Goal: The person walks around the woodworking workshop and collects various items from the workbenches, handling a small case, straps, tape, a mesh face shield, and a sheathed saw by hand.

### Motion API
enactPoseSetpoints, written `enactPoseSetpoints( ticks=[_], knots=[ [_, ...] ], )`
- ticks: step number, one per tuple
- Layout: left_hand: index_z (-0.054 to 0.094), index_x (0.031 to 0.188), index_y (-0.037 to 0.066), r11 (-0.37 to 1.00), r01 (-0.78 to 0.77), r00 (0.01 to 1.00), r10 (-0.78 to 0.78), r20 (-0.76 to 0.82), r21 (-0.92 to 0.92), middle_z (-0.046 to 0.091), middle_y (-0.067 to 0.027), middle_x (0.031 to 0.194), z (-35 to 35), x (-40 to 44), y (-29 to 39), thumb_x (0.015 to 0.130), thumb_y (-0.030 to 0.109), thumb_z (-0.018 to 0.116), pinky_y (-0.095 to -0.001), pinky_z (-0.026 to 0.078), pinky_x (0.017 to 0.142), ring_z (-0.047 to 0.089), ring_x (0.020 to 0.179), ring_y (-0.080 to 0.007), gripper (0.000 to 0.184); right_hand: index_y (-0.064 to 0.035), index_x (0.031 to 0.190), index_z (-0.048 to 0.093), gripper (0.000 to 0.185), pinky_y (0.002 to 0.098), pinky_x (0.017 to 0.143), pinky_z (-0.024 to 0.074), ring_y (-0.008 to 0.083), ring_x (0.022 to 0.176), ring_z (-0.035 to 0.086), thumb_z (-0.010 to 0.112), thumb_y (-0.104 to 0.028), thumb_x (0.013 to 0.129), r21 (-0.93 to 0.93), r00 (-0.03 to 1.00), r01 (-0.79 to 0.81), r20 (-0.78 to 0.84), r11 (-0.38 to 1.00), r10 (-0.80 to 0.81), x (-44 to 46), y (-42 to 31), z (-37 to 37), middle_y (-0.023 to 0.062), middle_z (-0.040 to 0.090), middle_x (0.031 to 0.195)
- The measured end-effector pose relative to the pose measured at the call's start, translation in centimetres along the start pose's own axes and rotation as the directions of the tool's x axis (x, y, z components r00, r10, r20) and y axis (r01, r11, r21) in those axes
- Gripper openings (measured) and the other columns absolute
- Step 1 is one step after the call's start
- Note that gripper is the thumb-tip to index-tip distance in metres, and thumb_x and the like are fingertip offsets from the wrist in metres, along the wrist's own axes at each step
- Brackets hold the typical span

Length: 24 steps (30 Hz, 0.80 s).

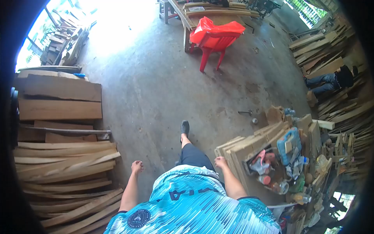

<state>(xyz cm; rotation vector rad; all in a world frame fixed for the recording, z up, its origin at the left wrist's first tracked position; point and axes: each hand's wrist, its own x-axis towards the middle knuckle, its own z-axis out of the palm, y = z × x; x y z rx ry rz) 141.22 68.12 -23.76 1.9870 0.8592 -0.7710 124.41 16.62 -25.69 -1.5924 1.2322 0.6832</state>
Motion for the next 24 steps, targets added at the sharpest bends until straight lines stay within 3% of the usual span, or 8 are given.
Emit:
enactPoseSetpoints(
  ticks=[3,5,7,11,12,16,20,24],
  knots=[
    [0.063,0.104,0.004,0.997,-0.010,1.000,0.010,-0.006,-0.075,0.067,-0.0099,0.082,1.5,3.4,7.2,0.084,0.017,0.062,-0.0305,0.054,0.057,0.065,0.067,-0.0172,0.024,-0.0046,0.097,0.064,0.016,0.0284,0.046,0.0477,0.0135,0.054,0.059,0.061,-0.015,0.085,-0.240,0.957,0.292,0.070,0.926,-0.283,6.9,-8.2,2.0,0.0078,0.066,0.075],
    [0.062,0.106,0.005,0.995,-0.027,1.000,0.026,-0.014,-0.092,0.067,-0.0094,0.081,2.0,4.3,11.5,0.084,0.018,0.063,-0.0299,0.053,0.055,0.064,0.064,-0.0173,0.025,-0.0049,0.093,0.066,0.014,0.0291,0.048,0.0493,0.0141,0.055,0.061,0.061,-0.015,0.084,-0.303,0.925,0.373,0.053,0.877,-0.376,13.4,-13.5,2.6,0.0069,0.066,0.074],
    [0.061,0.108,0.006,0.988,0.022,0.999,-0.017,0.036,-0.154,0.067,-0.0092,0.082,1.8,4.6,15.5,0.085,0.019,0.062,-0.0289,0.051,0.053,0.064,0.062,-0.0173,0.026,-0.0060,0.093,0.067,0.016,0.0304,0.052,0.0509,0.0146,0.058,0.063,0.062,-0.017,0.083,-0.239,0.966,0.260,0.074,0.936,-0.250,15.0,-23.4,1.4,0.0070,0.067,0.075],
    [0.058,0.111,0.008,0.967,0.045,0.998,-0.035,0.044,-0.250,0.066,-0.0086,0.084,0.8,8.0,23.2,0.087,0.021,0.061,-0.0271,0.047,0.050,0.063,0.061,-0.0172,0.028,-0.0103,0.098,0.067,0.027,0.0375,0.085,0.0490,0.0276,0.099,0.062,0.065,-0.028,0.078,-0.426,0.877,0.428,-0.016,0.797,-0.480,16.4,-43.2,-2.3,0.0125,0.067,0.101],
    [0.057,0.111,0.008,0.967,0.047,0.999,-0.042,0.024,-0.249,0.066,-0.0075,0.085,0.6,8.6,25.0,0.088,0.022,0.059,-0.0277,0.047,0.050,0.063,0.060,-0.0177,0.026,-0.0084,0.098,0.066,0.026,0.0353,0.078,0.0512,0.0236,0.088,0.066,0.063,-0.026,0.080,-0.489,0.739,0.559,-0.072,0.669,-0.670,18.6,-46.8,-2.3,0.0114,0.069,0.094],
    [0.058,0.108,0.009,0.975,0.150,0.989,-0.148,0.024,-0.167,0.066,-0.0057,0.082,0.3,13.5,31.2,0.089,0.022,0.057,-0.0293,0.047,0.049,0.063,0.058,-0.0181,0.024,-0.0037,0.098,0.063,0.020,0.0292,0.066,0.0514,0.0147,0.068,0.065,0.057,-0.018,0.085,-0.130,0.693,0.702,-0.101,0.700,-0.714,17.5,-61.9,-3.9,0.0082,0.068,0.080],
    [0.060,0.105,0.009,0.968,0.225,0.972,-0.217,0.087,-0.106,0.065,-0.0059,0.081,1.3,20.5,37.3,0.089,0.023,0.056,-0.0297,0.045,0.046,0.062,0.058,-0.0190,0.022,-0.0027,0.100,0.062,0.019,0.0280,0.063,0.0509,0.0125,0.067,0.065,0.055,-0.015,0.086,-0.004,0.658,0.751,-0.071,0.660,-0.749,21.2,-66.9,-3.2,0.0080,0.068,0.077],
    [0.061,0.108,0.008,0.980,0.195,0.968,-0.187,0.169,-0.034,0.065,-0.0071,0.080,2.1,28.1,46.4,0.086,0.023,0.059,-0.0307,0.047,0.045,0.063,0.061,-0.0192,0.027,-0.0056,0.097,0.064,0.022,0.0343,0.073,0.0518,0.0236,0.081,0.067,0.061,-0.021,0.082,-0.348,0.721,0.615,-0.115,0.708,-0.683,23.8,-65.8,-2.4,0.0112,0.069,0.085]
  ],
)
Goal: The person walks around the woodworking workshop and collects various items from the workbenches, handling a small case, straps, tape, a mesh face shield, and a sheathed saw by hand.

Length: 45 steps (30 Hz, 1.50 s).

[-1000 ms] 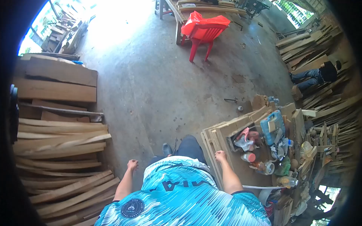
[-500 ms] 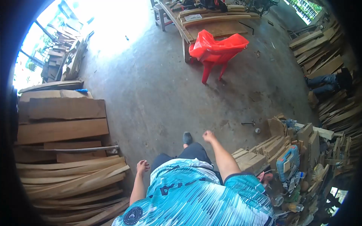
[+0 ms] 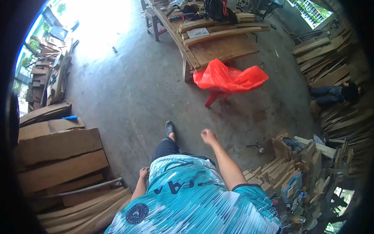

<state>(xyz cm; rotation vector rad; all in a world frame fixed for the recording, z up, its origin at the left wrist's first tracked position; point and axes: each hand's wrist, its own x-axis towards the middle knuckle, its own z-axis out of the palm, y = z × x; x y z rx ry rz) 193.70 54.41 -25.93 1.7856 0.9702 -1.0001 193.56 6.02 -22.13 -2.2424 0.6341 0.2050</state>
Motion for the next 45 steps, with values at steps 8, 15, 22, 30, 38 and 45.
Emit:
enactPoseSetpoints(
  ticks=[8,15,22,30,38,45],
  knots=[
    [0.063,0.092,0.002,0.904,-0.417,0.908,0.418,0.009,0.098,0.063,-0.0048,0.070,-2.6,8.5,31.0,0.085,0.020,0.060,-0.0290,0.047,0.049,0.059,0.056,-0.0145,0.019,-0.0106,0.090,0.069,0.021,0.0342,0.077,0.0516,0.0219,0.085,0.067,0.064,-0.026,0.077,-0.056,0.919,-0.392,-0.057,0.918,0.389,7.7,-2.7,-3.0,0.0099,0.070,0.087],
    [0.059,0.109,0.007,0.822,-0.570,0.821,0.567,-0.064,-0.024,0.067,-0.0070,0.082,-4.2,11.5,51.9,0.088,0.023,0.060,-0.0247,0.045,0.048,0.061,0.060,-0.0131,0.026,-0.0036,0.097,0.064,0.023,0.0351,0.075,0.0516,0.0215,0.084,0.066,0.062,-0.019,0.081,0.073,0.982,-0.172,-0.061,0.982,0.176,26.4,-12.1,-4.5,0.0116,0.068,0.088],
    [0.063,0.101,0.002,0.965,-0.255,0.967,0.256,0.001,0.068,0.065,-0.0071,0.074,-1.4,15.2,50.5,0.084,0.020,0.061,-0.0284,0.047,0.048,0.059,0.058,-0.0137,0.024,-0.0053,0.110,0.054,0.041,0.0406,0.081,0.0486,0.0321,0.088,0.061,0.067,-0.021,0.075,0.152,0.924,0.043,-0.382,0.987,0.019,48.4,-15.5,-7.5,0.0187,0.061,0.097],
    [0.066,0.101,-0.003,0.951,-0.214,0.957,0.250,-0.147,0.226,0.068,-0.0110,0.091,-1.5,10.0,59.1,0.084,0.019,0.060,-0.0289,0.049,0.074,0.062,0.082,-0.0176,0.029,-0.0137,0.135,0.030,0.073,0.0472,0.092,0.0434,0.0416,0.113,0.048,0.069,-0.034,0.076,0.161,0.803,-0.428,-0.384,0.889,0.456,68.0,-18.6,-17.0,0.0252,0.040,0.127],
    [0.063,0.105,0.005,0.980,-0.158,0.987,0.160,-0.009,0.123,0.066,-0.0083,0.082,-0.2,19.4,81.0,0.086,0.023,0.061,-0.0320,0.050,0.060,0.062,0.067,-0.0158,0.026,-0.0071,0.110,0.050,0.046,0.0464,0.089,0.0465,0.0416,0.105,0.054,0.067,-0.034,0.077,0.062,0.559,-0.779,-0.380,0.624,0.737,72.4,-20.0,-16.4,0.0254,0.049,0.114],
    [0.062,0.106,0.005,0.388,-0.635,0.723,0.602,0.338,0.668,0.067,-0.0185,0.095,2.0,27.9,104.0,0.077,0.014,0.061,-0.0392,0.050,0.081,0.064,0.093,-0.0320,0.031,0.0032,0.091,0.058,0.024,0.0441,0.089,0.0412,0.0373,0.102,0.051,0.059,-0.020,0.086,-0.066,0.662,-0.354,-0.722,0.933,0.200,71.8,-26.5,-17.4,0.0210,0.057,0.101]
  ],
)
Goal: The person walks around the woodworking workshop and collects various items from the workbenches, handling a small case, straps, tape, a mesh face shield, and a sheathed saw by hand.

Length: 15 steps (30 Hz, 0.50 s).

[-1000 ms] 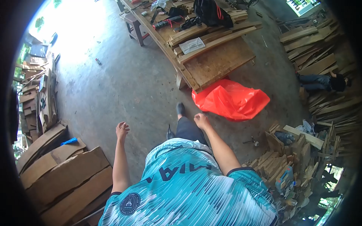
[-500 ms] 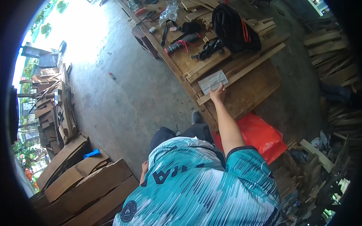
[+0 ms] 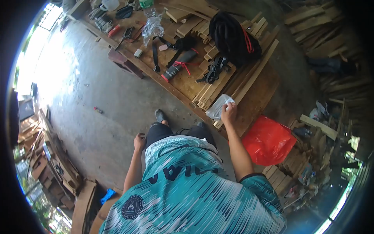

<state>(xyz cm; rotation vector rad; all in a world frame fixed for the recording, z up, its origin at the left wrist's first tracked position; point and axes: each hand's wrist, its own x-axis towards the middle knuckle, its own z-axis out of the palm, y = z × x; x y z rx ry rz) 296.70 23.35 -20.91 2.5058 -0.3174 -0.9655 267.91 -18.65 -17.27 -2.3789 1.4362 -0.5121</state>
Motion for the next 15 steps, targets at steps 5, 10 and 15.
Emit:
enactPoseSetpoints(
  ticks=[5,10,15],
  knots=[
    [0.050,0.125,0.007,0.832,-0.526,0.823,0.550,0.142,-0.179,0.053,-0.0204,0.121,-7.3,5.8,15.3,0.068,0.029,0.077,-0.0419,0.045,0.092,0.055,0.110,-0.0367,0.067,0.0021,0.087,0.059,0.021,0.0413,0.090,0.0419,0.0384,0.103,0.052,0.060,-0.019,0.085,0.315,0.986,0.144,0.032,0.938,-0.162,1.1,-16.9,-0.4,0.0227,0.056,0.105],
    [0.038,0.133,0.009,0.577,-0.717,0.579,0.806,0.127,-0.391,0.050,-0.0229,0.125,-5.0,8.6,23.7,0.065,0.029,0.078,-0.0411,0.040,0.097,0.050,0.115,-0.0386,0.081,0.0018,0.082,0.060,0.022,0.0419,0.084,0.0446,0.0381,0.094,0.057,0.059,-0.020,0.085,0.506,0.910,0.214,0.207,0.836,-0.359,4.2,-28.0,-0.2,0.0211,0.059,0.099],
    [0.055,0.111,0.005,0.616,-0.586,0.672,0.733,0.109,-0.526,0.064,-0.0199,0.099,-1.6,12.1,25.3,0.073,0.021,0.064,-0.0400,0.048,0.079,0.062,0.096,-0.0360,0.042,0.0009,0.082,0.061,0.022,0.0427,0.083,0.0462,0.0376,0.091,0.057,0.059,-0.021,0.084,0.501,0.814,0.256,0.349,0.826,-0.464,6.7,-31.0,1.0,0.0211,0.059,0.095]
  ],
)
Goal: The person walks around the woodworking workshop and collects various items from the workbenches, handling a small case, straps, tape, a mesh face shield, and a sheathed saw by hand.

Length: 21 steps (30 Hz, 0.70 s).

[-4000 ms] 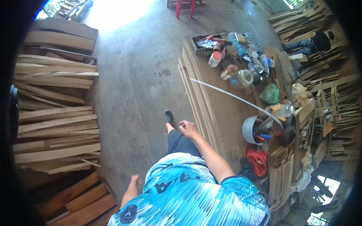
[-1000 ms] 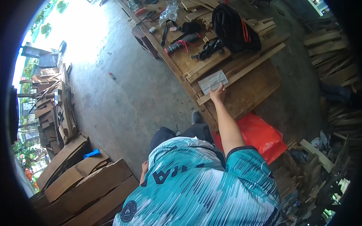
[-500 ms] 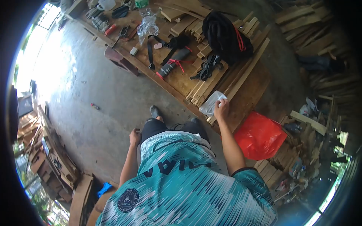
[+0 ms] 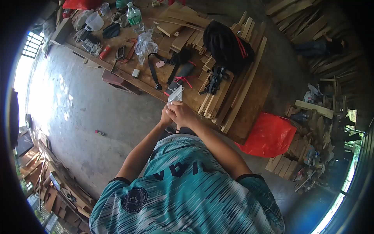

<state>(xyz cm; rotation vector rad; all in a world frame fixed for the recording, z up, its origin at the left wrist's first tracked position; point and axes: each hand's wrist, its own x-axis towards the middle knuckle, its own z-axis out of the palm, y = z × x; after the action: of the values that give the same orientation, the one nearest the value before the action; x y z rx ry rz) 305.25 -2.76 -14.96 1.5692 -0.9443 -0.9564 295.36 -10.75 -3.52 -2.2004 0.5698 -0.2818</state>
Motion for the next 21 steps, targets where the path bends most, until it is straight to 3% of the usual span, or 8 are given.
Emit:
enactPoseSetpoints(
  ticks=[2,5,6,9,11,13,16,21],
  knots=[
    [0.061,0.100,0.005,1.000,-0.015,0.993,0.018,-0.114,0.027,0.066,-0.0199,0.088,-0.3,0.7,0.7,0.075,0.016,0.059,-0.0396,0.050,0.072,0.066,0.084,-0.0346,0.027,0.0002,0.087,0.062,0.022,0.0432,0.086,0.0456,0.0385,0.096,0.056,0.059,-0.022,0.084,-0.041,0.998,0.024,0.059,0.999,-0.021,0.8,0.8,-0.2,0.0225,0.057,0.102],
    [0.061,0.101,0.002,0.975,0.198,0.962,-0.173,-0.210,0.103,0.067,-0.0186,0.087,-1.4,1.7,-0.2,0.079,0.010,0.054,-0.0369,0.052,0.066,0.068,0.076,-0.0293,0.025,-0.0012,0.102,0.060,0.028,0.0449,0.092,0.0425,0.0412,0.107,0.051,0.059,-0.022,0.084,-0.167,0.980,0.144,-0.111,0.975,-0.163,1.9,0.6,-2.7,0.0237,0.050,0.116],
    [0.061,0.102,-0.003,0.938,0.326,0.905,-0.345,-0.249,-0.115,0.067,-0.0153,0.084,-1.8,2.1,-0.1,0.086,0.011,0.053,-0.0321,0.052,0.057,0.068,0.067,-0.0230,0.023,-0.0034,0.116,0.053,0.040,0.0462,0.096,0.0389,0.0429,0.113,0.045,0.061,-0.022,0.082,-0.160,0.991,0.070,-0.100,0.985,-0.087,2.2,1.6,-3.4,0.0238,0.042,0.124],
    [0.060,0.101,-0.007,0.845,0.397,0.789,-0.513,-0.337,-0.358,0.067,-0.0120,0.083,-4.2,4.1,-1.8,0.092,0.019,0.053,-0.0282,0.052,0.053,0.067,0.064,-0.0197,0.028,-0.0054,0.124,0.046,0.051,0.0482,0.097,0.0376,0.0442,0.114,0.043,0.064,-0.024,0.080,-0.144,0.941,-0.142,-0.328,0.979,0.088,3.6,8.0,-5.0,0.0249,0.039,0.128],
    [0.058,0.107,-0.004,0.848,0.425,0.768,-0.523,-0.369,-0.317,0.067,-0.0123,0.092,-6.0,6.2,-1.3,0.093,0.024,0.054,-0.0279,0.052,0.056,0.069,0.069,-0.0223,0.032,-0.0083,0.131,0.039,0.062,0.0474,0.096,0.0374,0.0431,0.118,0.040,0.066,-0.025,0.079,-0.358,0.847,-0.404,-0.495,0.842,0.196,4.0,12.8,-6.6,0.0260,0.037,0.129],
    [0.058,0.107,-0.004,0.887,0.395,0.778,-0.461,-0.427,-0.239,0.067,-0.0121,0.092,-7.8,8.8,-1.6,0.092,0.025,0.055,-0.0284,0.052,0.058,0.069,0.070,-0.0221,0.032,-0.0122,0.140,0.025,0.079,0.0483,0.095,0.0381,0.0440,0.119,0.039,0.069,-0.030,0.077,-0.324,0.688,-0.661,-0.621,0.677,0.375,4.4,17.2,-8.1,0.0289,0.034,0.129],
    [0.058,0.106,-0.004,0.893,0.318,0.729,-0.444,-0.521,-0.317,0.067,-0.0108,0.091,-9.9,12.3,-1.6,0.092,0.026,0.057,-0.0297,0.053,0.059,0.069,0.070,-0.0235,0.033,-0.0161,0.145,0.013,0.092,0.0494,0.095,0.0396,0.0445,0.117,0.041,0.072,-0.031,0.076,-0.193,0.482,-0.868,-0.556,0.458,0.678,4.7,20.3,-10.1,0.0302,0.036,0.128],
    [0.037,0.134,0.005,0.692,0.440,0.600,-0.701,-0.386,-0.573,0.058,-0.0156,0.115,-11.6,13.7,-2.8,0.088,0.035,0.061,-0.0354,0.053,0.069,0.065,0.090,-0.0261,0.059,-0.0214,0.146,0.006,0.101,0.0494,0.093,0.0433,0.0454,0.116,0.043,0.076,-0.027,0.073,-0.201,0.492,-0.870,-0.425,0.451,0.760,4.3,22.1,-10.4,0.0299,0.037,0.129]
  ],
)
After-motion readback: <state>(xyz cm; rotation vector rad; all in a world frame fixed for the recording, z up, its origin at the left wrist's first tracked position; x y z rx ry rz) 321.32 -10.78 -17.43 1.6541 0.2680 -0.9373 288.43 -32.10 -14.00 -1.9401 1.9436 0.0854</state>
